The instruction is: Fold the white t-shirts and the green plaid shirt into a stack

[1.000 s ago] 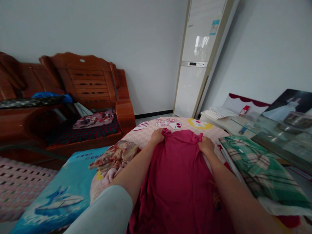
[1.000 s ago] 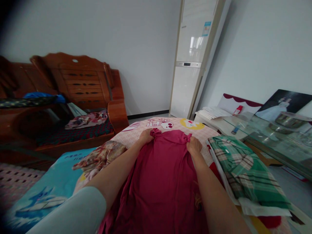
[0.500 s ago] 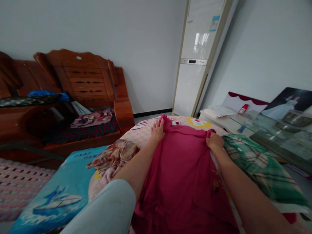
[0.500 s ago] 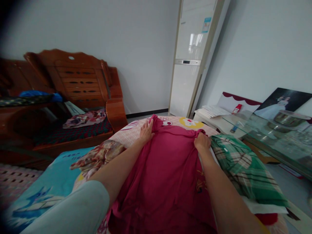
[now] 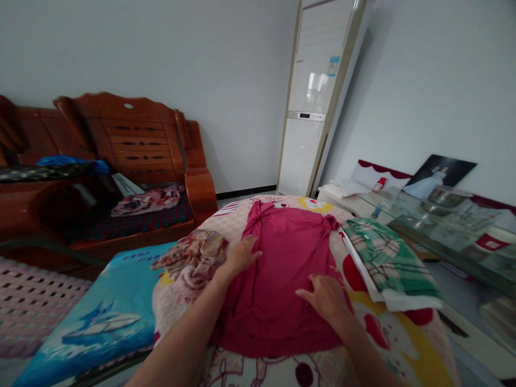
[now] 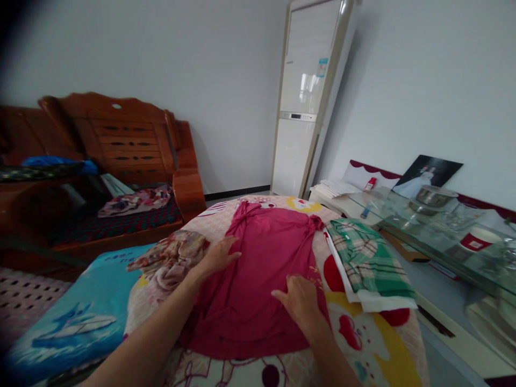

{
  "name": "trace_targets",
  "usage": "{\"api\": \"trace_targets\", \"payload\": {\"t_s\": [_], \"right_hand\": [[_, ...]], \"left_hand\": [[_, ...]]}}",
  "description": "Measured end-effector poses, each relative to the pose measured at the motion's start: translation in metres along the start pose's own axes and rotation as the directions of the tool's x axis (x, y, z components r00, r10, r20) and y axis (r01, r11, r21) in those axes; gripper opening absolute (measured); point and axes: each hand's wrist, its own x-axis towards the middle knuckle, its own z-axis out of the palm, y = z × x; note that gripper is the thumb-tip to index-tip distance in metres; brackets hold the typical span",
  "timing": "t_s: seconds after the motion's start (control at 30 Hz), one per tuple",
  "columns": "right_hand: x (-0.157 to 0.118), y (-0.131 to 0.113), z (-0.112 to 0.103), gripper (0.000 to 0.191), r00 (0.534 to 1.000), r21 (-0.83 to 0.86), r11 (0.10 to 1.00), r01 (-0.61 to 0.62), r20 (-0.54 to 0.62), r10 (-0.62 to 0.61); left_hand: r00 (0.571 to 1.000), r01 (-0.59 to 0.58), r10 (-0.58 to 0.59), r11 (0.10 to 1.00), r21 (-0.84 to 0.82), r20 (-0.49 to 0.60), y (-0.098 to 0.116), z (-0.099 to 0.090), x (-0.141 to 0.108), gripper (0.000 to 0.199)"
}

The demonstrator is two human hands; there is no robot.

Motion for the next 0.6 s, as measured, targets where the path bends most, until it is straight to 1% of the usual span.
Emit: {"api": "trace_targets", "payload": {"t_s": [0.07, 0.1, 0.13, 0.2, 0.23, 0.27, 0.3, 0.33, 0.37, 0.43, 0.47, 0.53, 0.6], "right_hand": [[-0.012, -0.014, 0.004, 0.027, 1.000, -0.044, 0.999, -0.015, -0.003, 0.015], [-0.015, -0.018, 0.003, 0.023, 1.000, -0.057, 0.998, -0.027, 0.003, 0.027], [-0.016, -0.019, 0.002, 0.022, 0.999, -0.060, 0.997, -0.040, 0.006, 0.040], [-0.016, -0.011, -0.007, 0.029, 0.996, -0.039, 0.996, -0.084, -0.007, 0.084], [-0.016, -0.001, -0.013, 0.031, 0.992, -0.016, 0.992, -0.124, -0.037, 0.123], [-0.017, 0.011, -0.020, 0.029, 0.979, 0.005, 0.981, -0.193, -0.071, 0.193], [-0.019, 0.026, -0.027, 0.026, 0.956, 0.032, 0.963, -0.268, -0.117, 0.270], [-0.023, 0.042, -0.035, 0.024, 0.921, 0.056, 0.938, -0.343, -0.176, 0.348], [-0.028, 0.058, -0.042, 0.024, 0.876, 0.067, 0.905, -0.419, -0.233, 0.423], [-0.039, 0.088, -0.053, 0.025, 0.793, 0.071, 0.845, -0.530, -0.311, 0.523], [-0.044, 0.100, -0.056, 0.025, 0.761, 0.071, 0.820, -0.568, -0.337, 0.555], [-0.052, 0.115, -0.058, 0.025, 0.723, 0.051, 0.802, -0.595, -0.401, 0.562], [-0.055, 0.118, -0.054, 0.026, 0.679, 0.023, 0.804, -0.594, -0.523, 0.516]], "left_hand": [[1.000, -0.023, 0.023, 0.999, -0.024, 0.005, 0.004, 0.006, -0.016, 0.048], [1.000, -0.030, 0.030, 0.999, -0.035, 0.003, 0.005, 0.010, -0.022, 0.048], [0.999, -0.033, 0.033, 0.999, -0.043, -0.007, 0.005, 0.014, -0.028, 0.047], [0.998, -0.036, 0.033, 0.998, -0.048, -0.052, 0.004, 0.022, -0.035, 0.046], [0.996, -0.040, 0.036, 0.998, -0.051, -0.080, 0.002, 0.025, -0.038, 0.046], [0.994, -0.047, 0.041, 0.997, -0.056, -0.104, 0.000, 0.028, -0.039, 0.046], [0.991, -0.058, 0.050, 0.996, -0.064, -0.123, -0.002, 0.030, -0.039, 0.046], [0.989, -0.070, 0.060, 0.995, -0.076, -0.133, -0.005, 0.032, -0.039, 0.046], [0.988, -0.080, 0.067, 0.993, -0.089, -0.138, -0.007, 0.033, -0.038, 0.046], [0.985, -0.094, 0.076, 0.989, -0.113, -0.156, -0.012, 0.036, -0.035, 0.045], [0.982, -0.101, 0.080, 0.987, -0.122, -0.169, -0.014, 0.037, -0.034, 0.045], [0.975, -0.114, 0.085, 0.984, -0.136, -0.204, -0.018, 0.039, -0.031, 0.044], [0.967, -0.123, 0.085, 0.981, -0.148, -0.239, -0.022, 0.040, -0.030, 0.046]]}}
